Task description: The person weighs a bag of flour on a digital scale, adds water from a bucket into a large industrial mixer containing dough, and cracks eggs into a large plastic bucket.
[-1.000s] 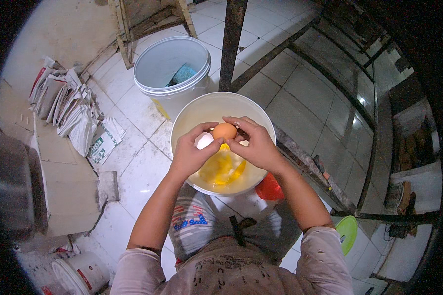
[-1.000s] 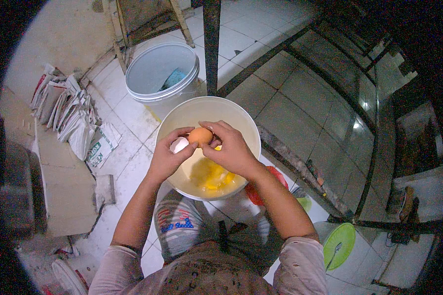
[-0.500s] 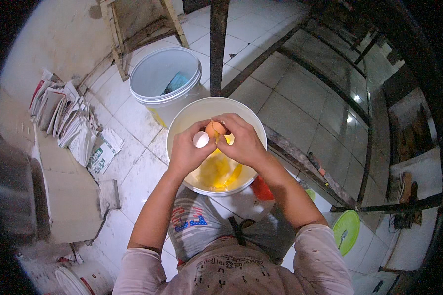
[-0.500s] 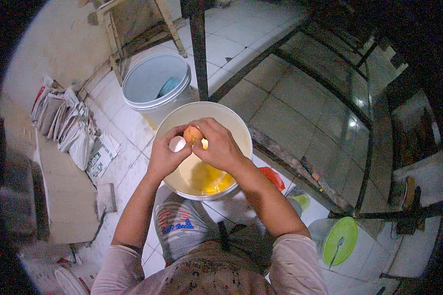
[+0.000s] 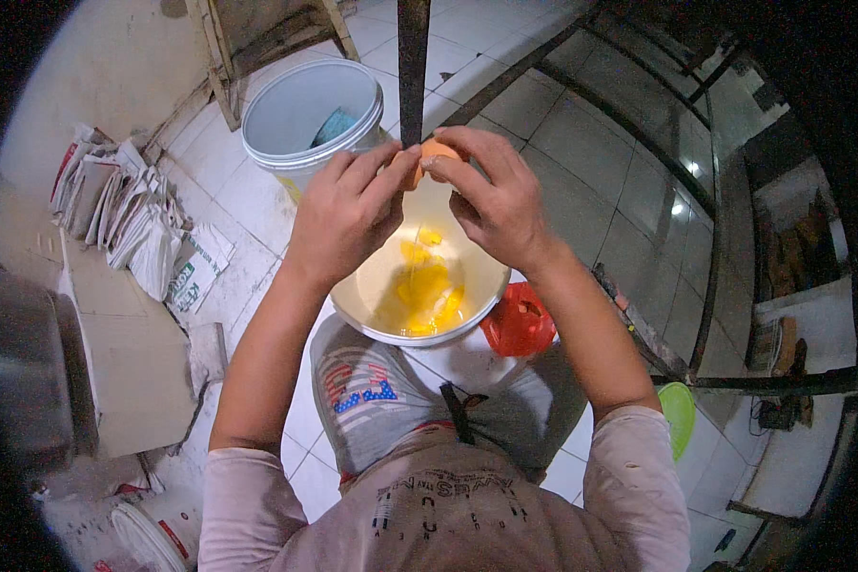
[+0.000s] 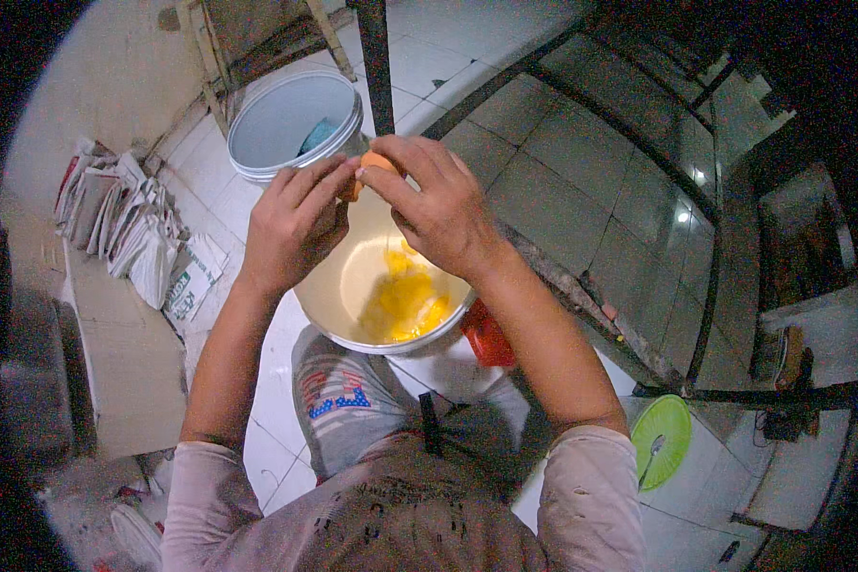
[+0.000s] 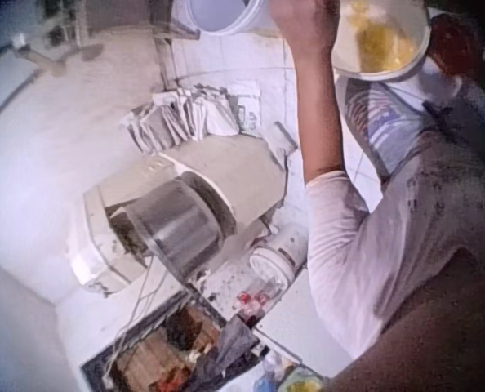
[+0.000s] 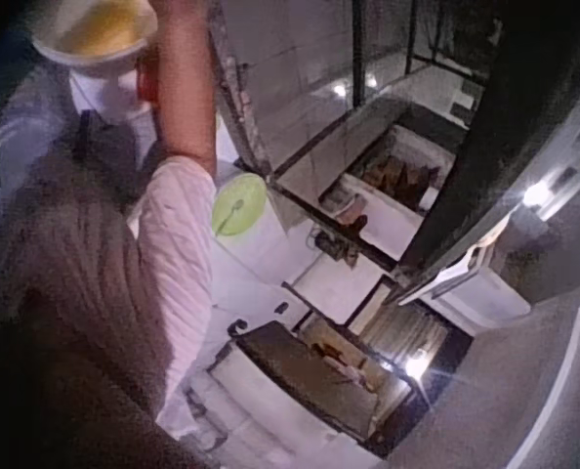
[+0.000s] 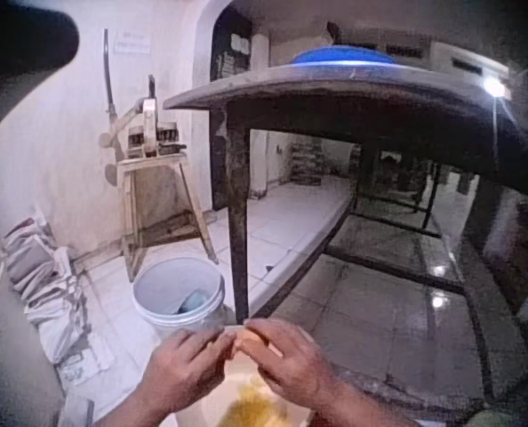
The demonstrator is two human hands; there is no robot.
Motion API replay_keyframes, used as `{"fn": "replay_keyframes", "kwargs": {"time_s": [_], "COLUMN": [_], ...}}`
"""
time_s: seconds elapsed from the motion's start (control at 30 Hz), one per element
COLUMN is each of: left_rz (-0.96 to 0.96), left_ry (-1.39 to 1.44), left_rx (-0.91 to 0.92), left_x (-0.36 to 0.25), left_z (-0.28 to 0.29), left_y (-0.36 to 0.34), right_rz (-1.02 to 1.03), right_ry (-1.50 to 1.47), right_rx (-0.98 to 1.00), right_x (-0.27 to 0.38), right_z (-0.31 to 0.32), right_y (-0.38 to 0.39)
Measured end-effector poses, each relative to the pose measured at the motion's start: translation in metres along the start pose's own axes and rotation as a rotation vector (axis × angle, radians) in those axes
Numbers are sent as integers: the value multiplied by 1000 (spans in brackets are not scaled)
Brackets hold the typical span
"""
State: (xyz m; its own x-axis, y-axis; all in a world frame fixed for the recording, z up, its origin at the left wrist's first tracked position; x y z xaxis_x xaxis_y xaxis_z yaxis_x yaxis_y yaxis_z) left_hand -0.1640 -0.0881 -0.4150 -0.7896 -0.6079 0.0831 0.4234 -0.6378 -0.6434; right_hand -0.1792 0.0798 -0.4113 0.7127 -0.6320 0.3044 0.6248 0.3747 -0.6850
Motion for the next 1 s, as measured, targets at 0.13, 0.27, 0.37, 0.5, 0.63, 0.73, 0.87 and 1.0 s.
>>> {"fn": "replay_keyframes", "kwargs": {"time_s": [0.13, 0.27, 0.37, 0.5, 0.63, 0.73, 0.87, 1.0], "left_rz": [54, 406, 690, 656, 629, 601, 1006, 1009], "left_ry": [38, 377, 771, 770, 682, 704, 1248, 1554], "left_rx": [0, 28, -119, -232, -165, -105, -254, -341], "left_x": [0, 9, 5, -10, -12, -13, -11, -16], "left_z": [-2, -31, -59, -81, -85, -87, -105, -115], "left_y": [3, 34, 54, 69, 67, 61, 74, 70], "right_rz": [-10, -361, -939, -1258, -1273, -1274, -1170, -846], "right_ry": [71, -122, -932, -1591, -1550, -1597, -1496, -1061], "right_rx": [-13, 12, 46, 164, 122, 126, -1, 95], "right_x": [-3, -20, -36, -19, -22, -28, -17, -3], "right_z": [-3, -19, -55, -84, -90, -91, -75, -76], "right_y": [7, 26, 54, 78, 85, 89, 71, 65]}}
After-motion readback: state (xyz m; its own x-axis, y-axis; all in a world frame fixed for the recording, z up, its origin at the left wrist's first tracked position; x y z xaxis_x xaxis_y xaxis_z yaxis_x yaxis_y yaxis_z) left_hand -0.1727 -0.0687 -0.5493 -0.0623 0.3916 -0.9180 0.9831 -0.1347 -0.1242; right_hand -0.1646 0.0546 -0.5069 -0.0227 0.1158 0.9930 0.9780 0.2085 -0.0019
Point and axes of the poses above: each hand's wrist, its own y-axis away from the middle knuckle, its own z-axis out of the back of the hand, x = y × z, the point moved 4 cm from there along -y, towards the middle knuckle, and after that the axes turned 15 degrees about -z, right-handed, at the moved point
